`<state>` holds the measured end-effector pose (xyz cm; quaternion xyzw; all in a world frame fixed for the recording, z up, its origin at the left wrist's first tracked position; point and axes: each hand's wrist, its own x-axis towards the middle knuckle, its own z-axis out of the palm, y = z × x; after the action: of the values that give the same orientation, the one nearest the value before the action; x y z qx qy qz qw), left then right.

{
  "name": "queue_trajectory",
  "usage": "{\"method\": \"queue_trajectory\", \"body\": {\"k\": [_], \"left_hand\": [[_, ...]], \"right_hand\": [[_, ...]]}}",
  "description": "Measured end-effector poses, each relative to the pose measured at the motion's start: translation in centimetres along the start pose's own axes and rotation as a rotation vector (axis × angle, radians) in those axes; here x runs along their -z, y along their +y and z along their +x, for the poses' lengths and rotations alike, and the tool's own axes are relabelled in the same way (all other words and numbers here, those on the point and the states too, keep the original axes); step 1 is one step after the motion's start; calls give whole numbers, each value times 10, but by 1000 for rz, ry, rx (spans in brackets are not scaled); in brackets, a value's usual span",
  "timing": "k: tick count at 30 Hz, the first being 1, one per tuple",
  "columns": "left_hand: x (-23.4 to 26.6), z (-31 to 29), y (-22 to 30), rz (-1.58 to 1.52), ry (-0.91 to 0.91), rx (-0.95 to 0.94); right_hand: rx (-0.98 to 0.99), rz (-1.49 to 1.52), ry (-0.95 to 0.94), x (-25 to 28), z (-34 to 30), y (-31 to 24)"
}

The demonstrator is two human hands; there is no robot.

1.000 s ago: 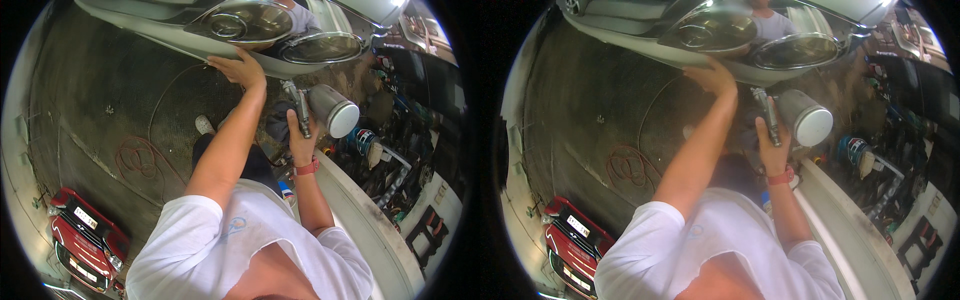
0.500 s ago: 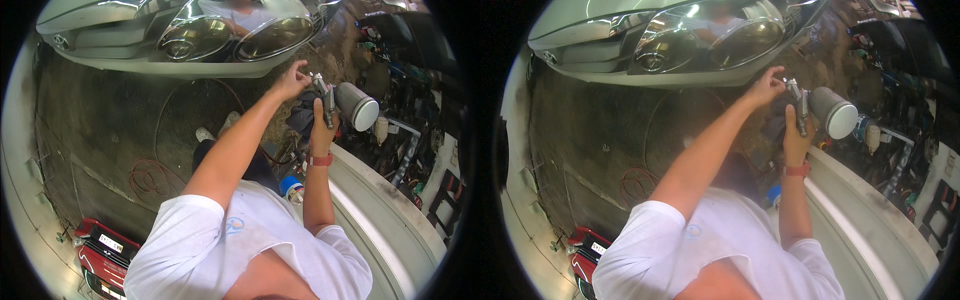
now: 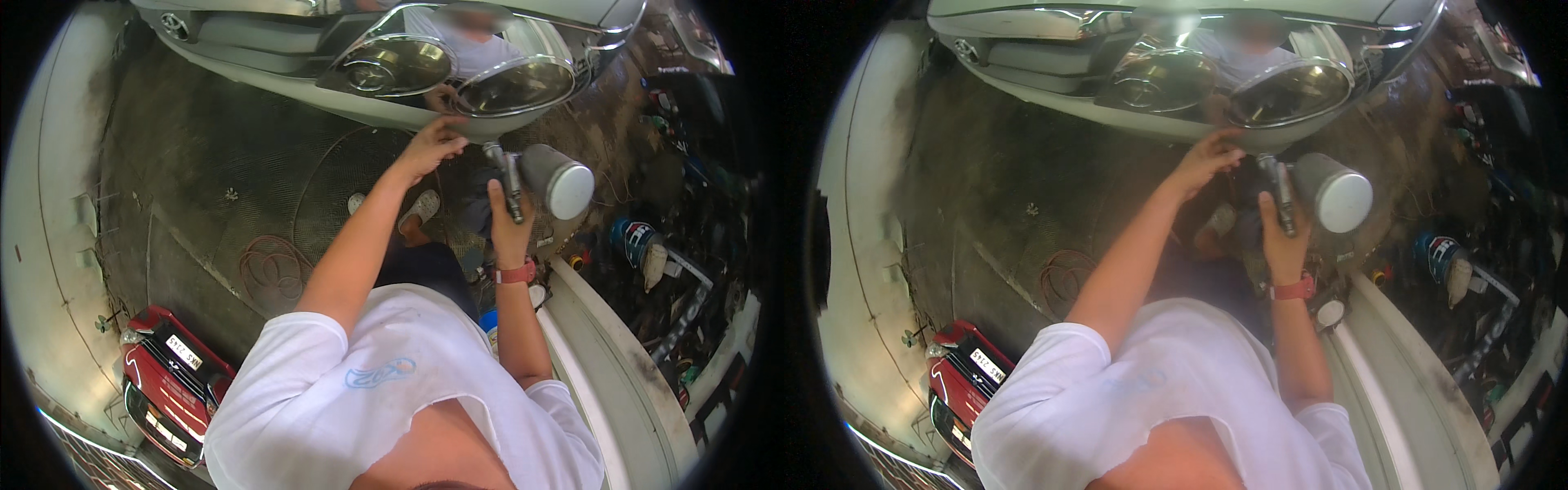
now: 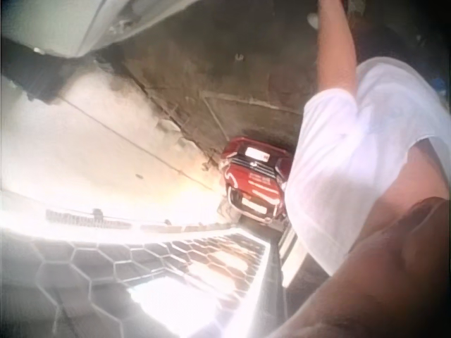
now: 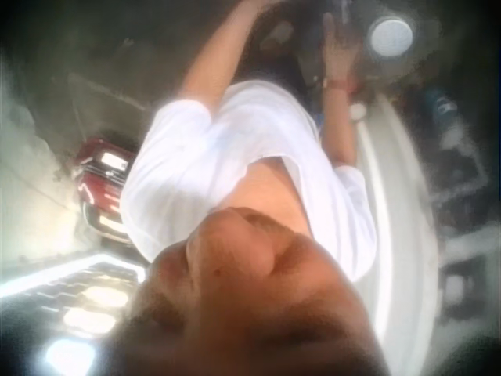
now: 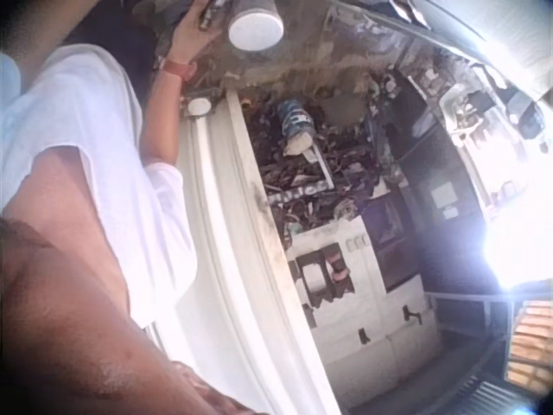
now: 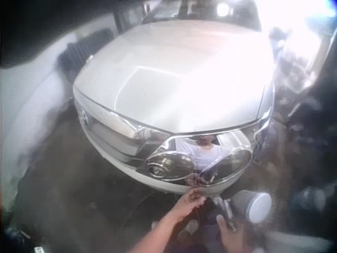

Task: The person uses a spray gun to apply white paint to a detached car bumper. They move the spray gun in steady horizontal passes across the bumper's surface, covering the front and side areas. The person occasionally wipes the bumper with a cloth while continuing to spray.

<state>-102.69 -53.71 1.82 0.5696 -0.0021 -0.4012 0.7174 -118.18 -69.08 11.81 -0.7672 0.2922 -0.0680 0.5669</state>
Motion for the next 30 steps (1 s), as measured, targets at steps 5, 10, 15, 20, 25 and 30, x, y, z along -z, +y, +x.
{"method": "queue_trajectory", "body": {"k": [5,10,15,20,25,30], "left_hand": [[99,-35,33,135,82,-41],[198,-47,66,281,139,24],[275,-58,100,407,205,-35],[323,-72,102,394,743,-404],[326,-58,70,556,1152,-438],[292,-18,62,249,1152,-189]], "right_hand": [[165,97,-229,-63,1,-12],[178,93,-329,-116,-8,-36],[182,29,-309,-166,-23,-61],[146,-16,-249,-219,-34,-66],[151,-48,-165,-267,-44,-74],[53,-45,-97,-291,-61,-98]]}}
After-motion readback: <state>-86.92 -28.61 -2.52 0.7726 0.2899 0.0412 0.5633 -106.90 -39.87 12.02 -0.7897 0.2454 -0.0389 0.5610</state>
